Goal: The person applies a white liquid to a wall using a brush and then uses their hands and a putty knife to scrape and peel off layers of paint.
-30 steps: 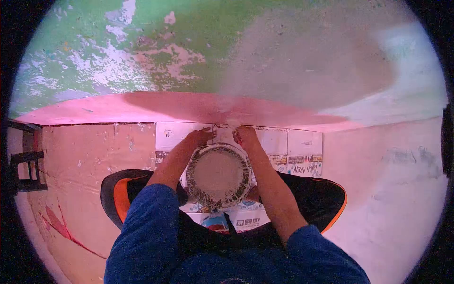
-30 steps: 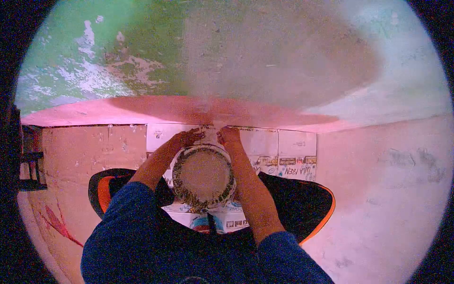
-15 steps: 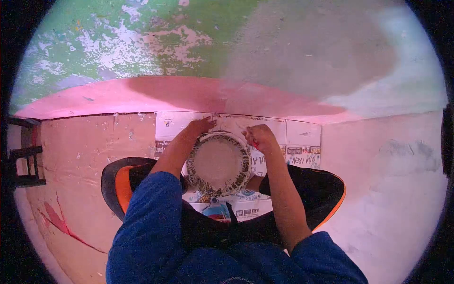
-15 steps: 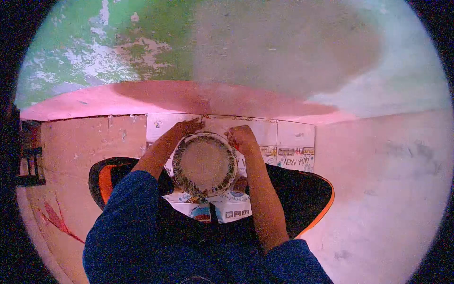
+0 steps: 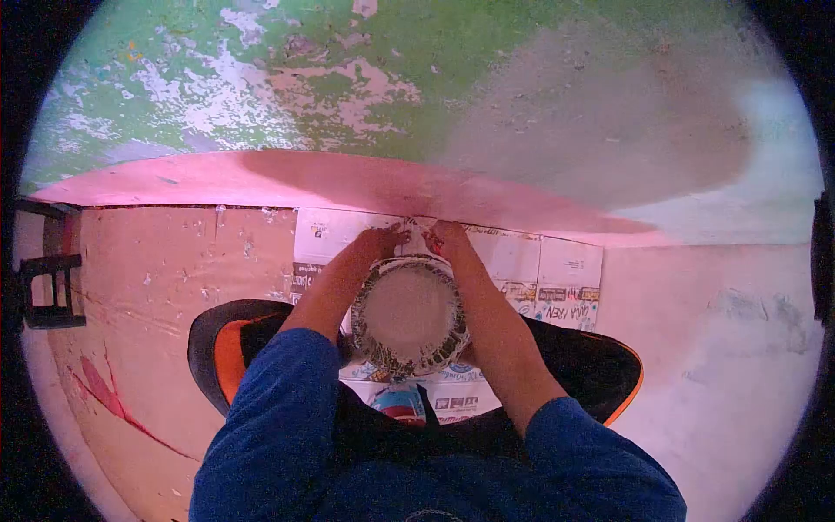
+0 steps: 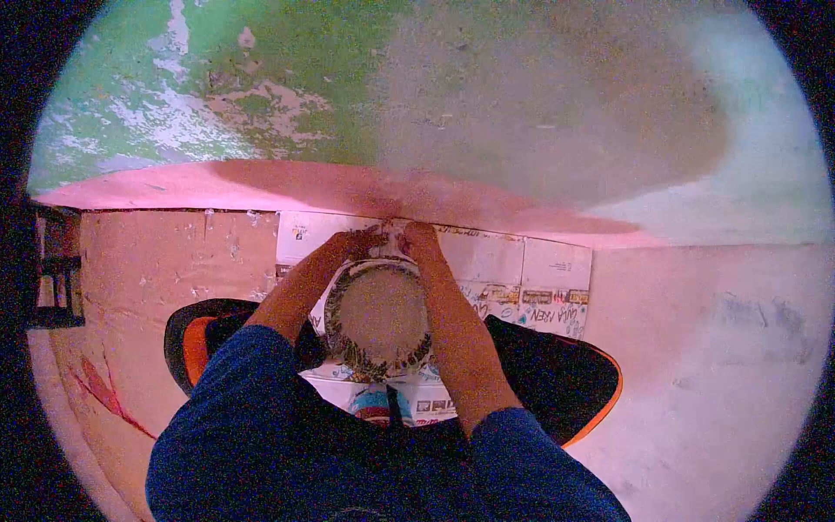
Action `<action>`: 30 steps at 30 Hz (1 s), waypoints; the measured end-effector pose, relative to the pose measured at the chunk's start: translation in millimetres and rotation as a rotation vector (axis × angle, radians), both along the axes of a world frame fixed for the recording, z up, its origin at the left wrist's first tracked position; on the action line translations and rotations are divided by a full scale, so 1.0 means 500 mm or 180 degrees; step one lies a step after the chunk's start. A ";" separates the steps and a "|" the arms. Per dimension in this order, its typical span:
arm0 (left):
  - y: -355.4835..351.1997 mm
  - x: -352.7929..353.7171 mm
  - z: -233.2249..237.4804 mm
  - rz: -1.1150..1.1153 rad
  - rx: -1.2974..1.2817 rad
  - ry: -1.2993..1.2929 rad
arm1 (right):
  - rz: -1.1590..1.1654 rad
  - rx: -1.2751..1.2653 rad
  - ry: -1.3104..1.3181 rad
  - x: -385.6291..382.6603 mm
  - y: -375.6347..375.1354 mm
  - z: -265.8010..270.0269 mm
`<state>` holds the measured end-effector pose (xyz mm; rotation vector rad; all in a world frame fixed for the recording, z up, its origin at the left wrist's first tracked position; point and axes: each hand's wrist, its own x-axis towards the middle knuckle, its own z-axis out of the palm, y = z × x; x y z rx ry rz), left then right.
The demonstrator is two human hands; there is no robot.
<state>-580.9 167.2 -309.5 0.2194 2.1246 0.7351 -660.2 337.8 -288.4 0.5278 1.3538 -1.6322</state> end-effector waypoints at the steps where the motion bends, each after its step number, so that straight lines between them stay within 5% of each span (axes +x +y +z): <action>1: 0.000 0.003 -0.012 -0.0039 -0.0038 0.0062 | -0.0086 -0.0081 0.0002 -0.003 -0.004 0.004; 7: 0.006 0.018 -0.019 -0.0382 -0.0521 0.0591 | -0.0681 -0.0541 0.0240 0.056 0.004 0.206; 13: 0.012 0.030 0.000 -0.0305 -0.0689 0.0656 | -0.0878 0.0625 0.1385 0.169 0.058 0.696; 16: -0.013 0.031 0.008 -0.0512 -0.0503 0.0582 | -0.0341 0.0765 0.1149 0.190 0.102 0.678; 19: -0.002 0.007 0.029 -0.0596 -0.0346 0.0594 | 0.0091 0.0114 0.0399 0.150 0.169 0.476; 22: 0.023 0.002 0.046 -0.0368 -0.0771 0.0074 | -0.0312 0.0492 0.0172 0.114 0.154 0.339; 24: 0.002 -0.001 -0.037 -0.1065 -0.0502 0.0956 | 0.0273 0.0665 0.0060 0.086 0.153 0.269; 27: -0.012 0.005 -0.148 -0.0932 -0.0172 0.1207 | -0.0100 -0.0181 0.0328 0.061 0.173 0.094; 30: -0.001 -0.007 -0.061 -0.0828 -0.0340 0.0803 | -0.0899 -0.0483 0.0094 0.047 0.136 0.073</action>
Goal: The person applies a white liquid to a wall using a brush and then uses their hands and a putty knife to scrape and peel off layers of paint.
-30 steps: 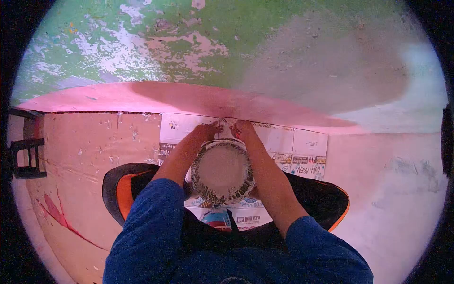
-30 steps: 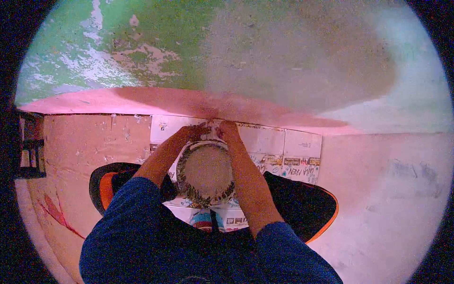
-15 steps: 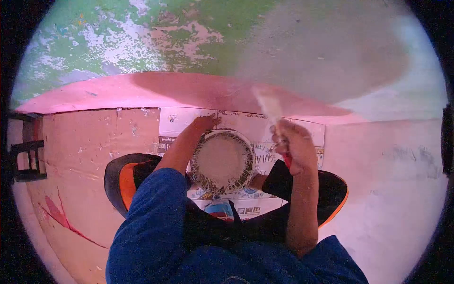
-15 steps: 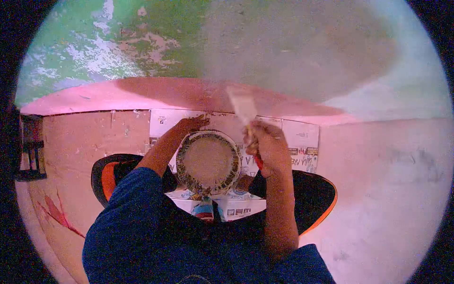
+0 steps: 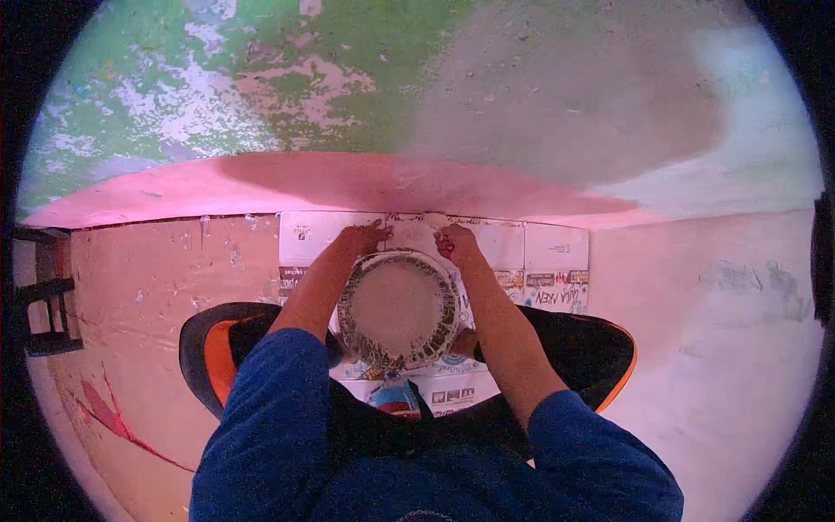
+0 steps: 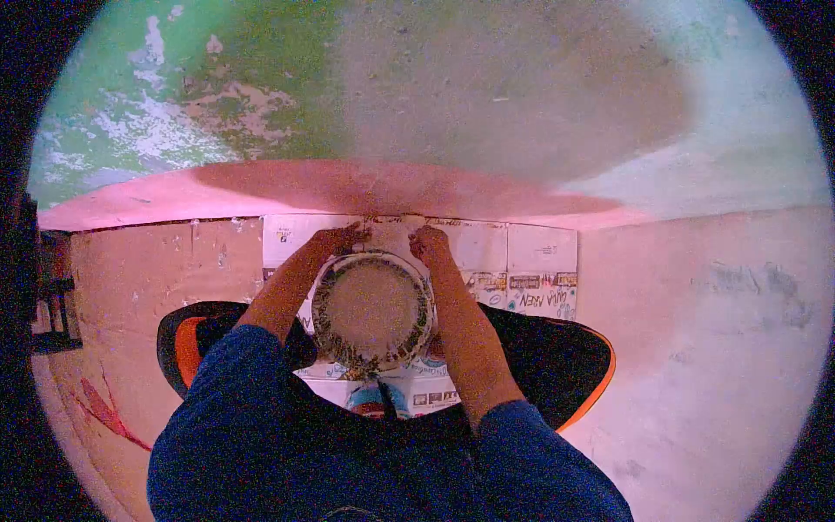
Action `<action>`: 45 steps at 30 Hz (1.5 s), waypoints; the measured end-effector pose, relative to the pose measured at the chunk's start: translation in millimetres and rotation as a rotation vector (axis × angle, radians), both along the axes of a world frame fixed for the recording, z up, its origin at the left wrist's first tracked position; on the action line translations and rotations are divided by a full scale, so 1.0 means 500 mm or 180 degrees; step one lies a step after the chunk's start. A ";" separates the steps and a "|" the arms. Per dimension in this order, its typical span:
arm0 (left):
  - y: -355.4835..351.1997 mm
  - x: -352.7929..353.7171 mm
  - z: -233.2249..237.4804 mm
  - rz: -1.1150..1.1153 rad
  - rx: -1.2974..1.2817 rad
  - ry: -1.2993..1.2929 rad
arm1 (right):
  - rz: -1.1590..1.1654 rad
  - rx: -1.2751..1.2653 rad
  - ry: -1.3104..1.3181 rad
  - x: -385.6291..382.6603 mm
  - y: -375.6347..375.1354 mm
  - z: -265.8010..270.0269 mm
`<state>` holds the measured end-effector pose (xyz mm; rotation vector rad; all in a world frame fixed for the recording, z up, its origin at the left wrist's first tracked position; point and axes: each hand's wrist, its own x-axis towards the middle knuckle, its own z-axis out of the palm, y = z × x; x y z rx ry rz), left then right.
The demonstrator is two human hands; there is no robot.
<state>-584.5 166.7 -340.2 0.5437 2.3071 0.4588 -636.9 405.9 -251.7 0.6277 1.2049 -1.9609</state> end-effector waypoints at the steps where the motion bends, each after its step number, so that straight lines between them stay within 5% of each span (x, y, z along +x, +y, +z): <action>1: 0.002 -0.005 0.048 0.0078 -0.0105 -0.0187 | 0.0004 -0.0010 0.0013 -0.005 -0.011 0.033; 7: 0.006 0.002 0.041 -0.0011 -0.0159 -0.0093 | -0.0083 0.1199 0.0534 0.049 0.061 0.370; 10: 0.005 0.004 0.047 -0.0087 -0.0194 -0.0076 | 0.0666 0.1811 0.0292 0.076 0.119 0.411; 11: 0.006 0.003 0.049 -0.0114 -0.0214 -0.0058 | 0.0633 0.1823 0.0313 0.078 0.144 0.344; 12: 0.007 0.003 0.050 -0.0134 -0.0218 -0.0030 | 0.1638 0.2322 0.1142 0.076 0.184 0.216; 14: 0.006 0.005 0.054 -0.0159 -0.0235 0.0006 | 0.2434 0.2812 0.2493 0.073 0.190 0.150; 18: 0.004 0.010 0.056 -0.0217 -0.0265 0.0037 | 0.1573 0.1809 0.1957 0.061 0.098 0.078; 20: 0.003 0.011 0.058 -0.0250 -0.0279 0.0052 | 0.0171 0.0962 0.0306 0.037 0.063 0.066; 24: 0.002 0.010 0.061 -0.0250 -0.0264 0.0088 | 0.1509 0.1775 0.1393 -0.017 0.045 0.017; 26: 0.004 0.005 0.065 -0.0271 -0.0272 0.0087 | -0.0269 0.1068 0.0243 0.011 0.008 0.205; 30: 0.011 0.002 0.062 -0.0282 -0.0269 0.0103 | -0.0092 0.1899 0.1100 0.088 0.068 0.467; 33: 0.015 -0.004 0.067 -0.0375 -0.0299 0.0146 | 0.0777 0.2373 0.1137 0.101 0.108 0.376; 39: 0.005 0.008 0.094 -0.0581 -0.0403 0.0276 | 0.1364 0.2713 0.1957 0.031 0.116 -0.082; 41: 0.004 0.009 0.088 -0.0583 -0.0411 0.0283 | 0.0579 0.1830 0.0554 -0.003 0.058 -0.019; 42: 0.004 0.005 0.083 -0.0535 -0.0391 0.0274 | 0.0585 0.1834 0.0571 -0.007 0.054 0.004; 44: 0.003 -0.003 0.076 -0.0462 -0.0376 0.0244 | -0.0041 0.0203 0.0816 -0.003 0.048 0.063; 45: 0.003 -0.006 0.073 -0.0452 -0.0376 0.0239 | -0.0018 0.0596 0.0527 0.007 0.027 0.158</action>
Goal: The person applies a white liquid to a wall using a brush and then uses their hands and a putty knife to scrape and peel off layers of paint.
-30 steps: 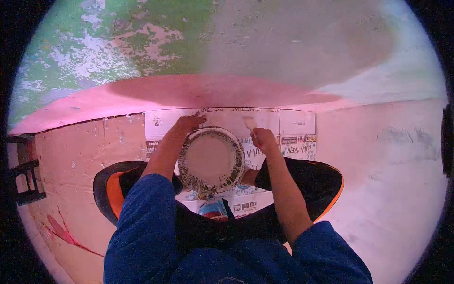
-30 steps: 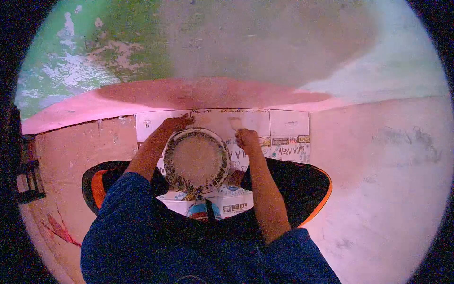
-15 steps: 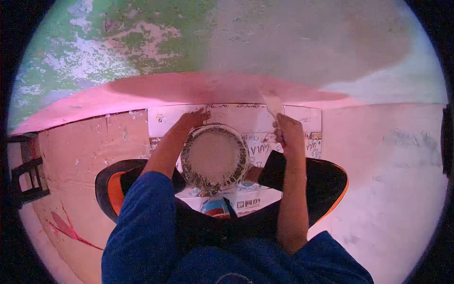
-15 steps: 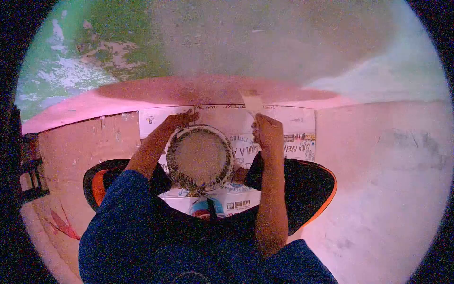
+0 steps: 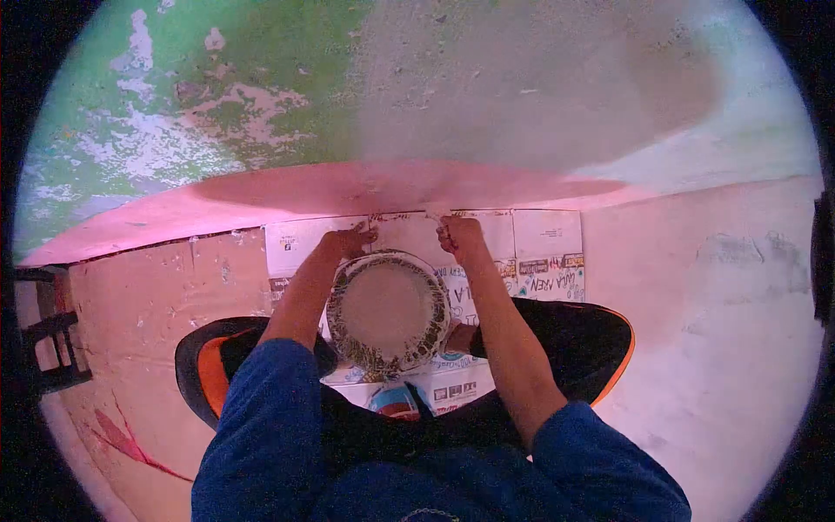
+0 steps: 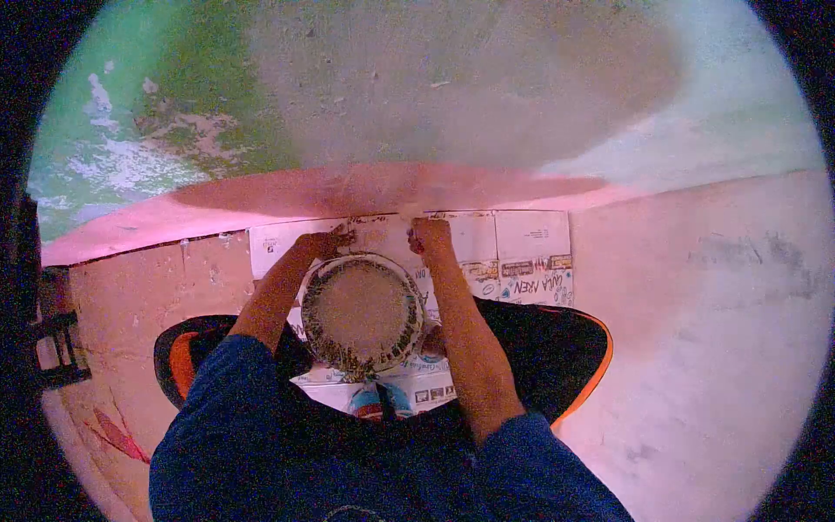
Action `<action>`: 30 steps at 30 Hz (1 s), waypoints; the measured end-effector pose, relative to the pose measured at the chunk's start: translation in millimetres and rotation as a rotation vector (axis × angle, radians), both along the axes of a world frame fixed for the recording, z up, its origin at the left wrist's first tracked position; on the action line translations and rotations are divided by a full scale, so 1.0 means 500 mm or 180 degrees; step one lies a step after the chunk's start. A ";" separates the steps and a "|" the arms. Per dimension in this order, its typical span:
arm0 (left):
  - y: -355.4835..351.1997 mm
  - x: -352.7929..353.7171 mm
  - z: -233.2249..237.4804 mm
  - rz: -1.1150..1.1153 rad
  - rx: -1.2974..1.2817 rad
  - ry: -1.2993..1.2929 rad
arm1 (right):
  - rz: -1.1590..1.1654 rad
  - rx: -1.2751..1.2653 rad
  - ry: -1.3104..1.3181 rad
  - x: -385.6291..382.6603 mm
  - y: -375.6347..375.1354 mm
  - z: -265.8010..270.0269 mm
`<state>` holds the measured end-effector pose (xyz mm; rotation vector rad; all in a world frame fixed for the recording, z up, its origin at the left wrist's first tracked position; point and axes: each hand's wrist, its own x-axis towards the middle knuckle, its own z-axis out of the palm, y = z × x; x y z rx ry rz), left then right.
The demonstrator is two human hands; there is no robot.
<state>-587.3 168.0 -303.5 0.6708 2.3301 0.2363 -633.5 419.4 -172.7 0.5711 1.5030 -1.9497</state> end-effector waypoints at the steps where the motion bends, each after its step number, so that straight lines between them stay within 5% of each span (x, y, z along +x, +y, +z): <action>1: 0.001 -0.002 -0.001 0.0007 0.0018 0.0007 | -0.0030 0.0396 -0.0289 0.012 -0.025 0.116; 6: 0.005 -0.007 -0.007 0.0109 0.0033 0.0035 | -0.0128 0.0789 0.0596 0.095 -0.032 0.461; 9: 0.009 -0.009 -0.007 0.0158 0.0054 0.0050 | -0.0480 0.0598 0.1018 0.138 -0.026 0.528; 16: -0.001 -0.007 0.018 0.0344 0.0081 0.0078 | -0.0448 0.0494 0.0714 0.232 -0.037 0.379; 19: -0.011 -0.005 0.056 0.0398 0.0037 -0.0016 | 0.2516 0.2922 0.2802 0.229 -0.012 0.278; 21: -0.021 0.000 0.086 0.0425 -0.0023 -0.0082 | 0.4352 0.3631 0.2819 0.233 -0.013 0.192; 25: -0.071 0.021 0.157 0.0504 -0.0169 -0.0300 | 0.4567 0.3701 0.1886 0.279 -0.058 0.158; 30: -0.152 0.047 0.179 0.0777 -0.0177 -0.0587 | 0.4904 0.3812 0.2827 0.334 -0.034 0.046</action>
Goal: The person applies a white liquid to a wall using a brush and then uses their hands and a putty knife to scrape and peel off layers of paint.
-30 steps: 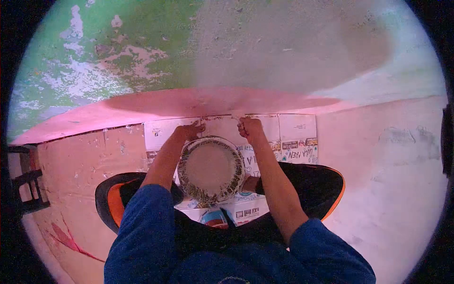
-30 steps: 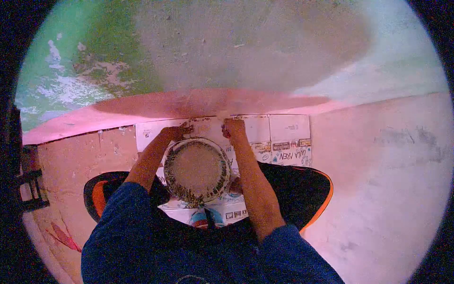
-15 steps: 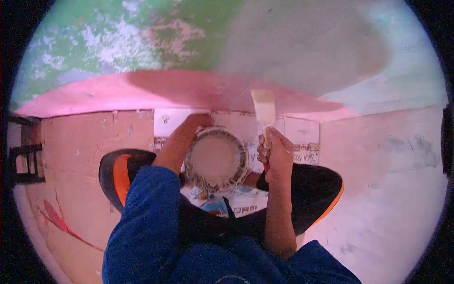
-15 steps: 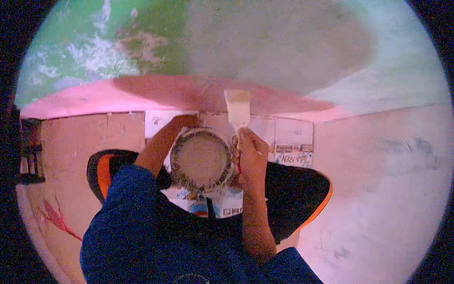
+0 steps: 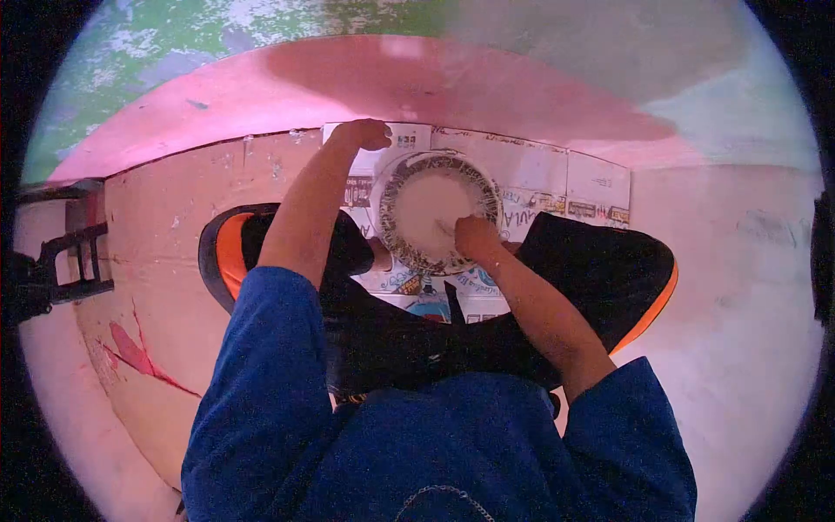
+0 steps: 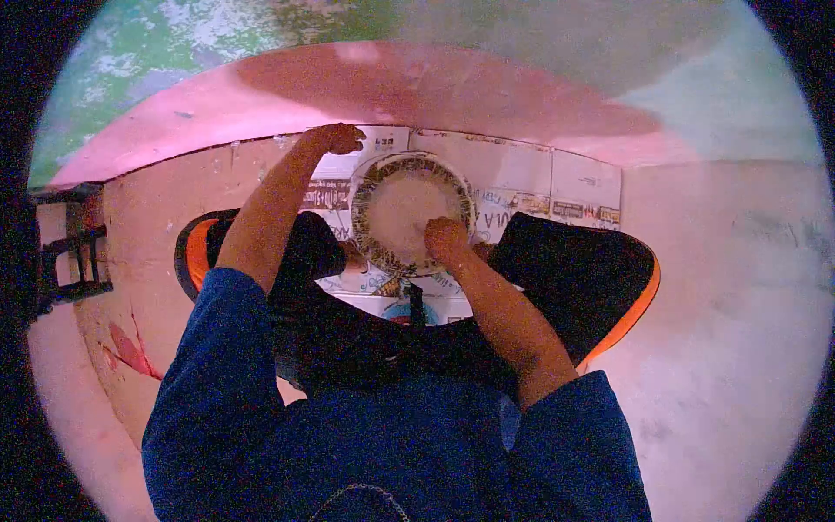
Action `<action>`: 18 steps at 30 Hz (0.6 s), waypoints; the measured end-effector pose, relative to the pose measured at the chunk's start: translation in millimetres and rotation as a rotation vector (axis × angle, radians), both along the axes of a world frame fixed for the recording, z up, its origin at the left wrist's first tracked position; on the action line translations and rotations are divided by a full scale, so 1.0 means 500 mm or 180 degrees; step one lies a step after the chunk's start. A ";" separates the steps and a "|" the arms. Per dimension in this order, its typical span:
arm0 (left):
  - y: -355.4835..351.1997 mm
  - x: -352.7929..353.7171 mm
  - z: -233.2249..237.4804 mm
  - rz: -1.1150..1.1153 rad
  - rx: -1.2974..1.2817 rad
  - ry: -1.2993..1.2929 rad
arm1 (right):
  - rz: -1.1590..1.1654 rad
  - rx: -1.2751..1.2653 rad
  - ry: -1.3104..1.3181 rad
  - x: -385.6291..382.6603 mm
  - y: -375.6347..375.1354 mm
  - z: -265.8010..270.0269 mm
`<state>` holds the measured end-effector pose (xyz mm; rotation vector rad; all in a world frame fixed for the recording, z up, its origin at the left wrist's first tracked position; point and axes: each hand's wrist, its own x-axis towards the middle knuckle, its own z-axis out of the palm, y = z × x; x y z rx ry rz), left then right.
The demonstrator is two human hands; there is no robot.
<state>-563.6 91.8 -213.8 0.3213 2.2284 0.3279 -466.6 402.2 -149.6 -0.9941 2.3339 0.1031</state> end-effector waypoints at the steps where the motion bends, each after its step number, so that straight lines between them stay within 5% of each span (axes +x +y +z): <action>1: -0.007 0.014 -0.010 0.0119 0.0010 0.0129 | 0.0021 -0.0015 0.0017 -0.003 -0.001 -0.003; 3: -0.001 0.056 -0.034 0.0482 0.0091 0.0793 | -0.0486 -0.0017 0.0051 -0.015 -0.008 0.041; 9: 0.055 0.085 -0.057 0.0690 -0.0174 0.0282 | -0.0915 -0.0011 0.0342 -0.006 0.011 0.187; 14: 0.088 0.046 -0.059 0.0484 0.0251 0.0669 | -0.0961 0.0200 0.0200 0.011 0.052 0.141; 17: 0.111 0.024 -0.073 0.1413 0.0845 -0.0050 | -0.1124 0.0271 0.0177 0.025 0.072 0.128; 18: 0.112 0.007 -0.188 0.0854 0.0590 0.0421 | -0.1329 0.0389 0.0194 0.033 0.083 0.117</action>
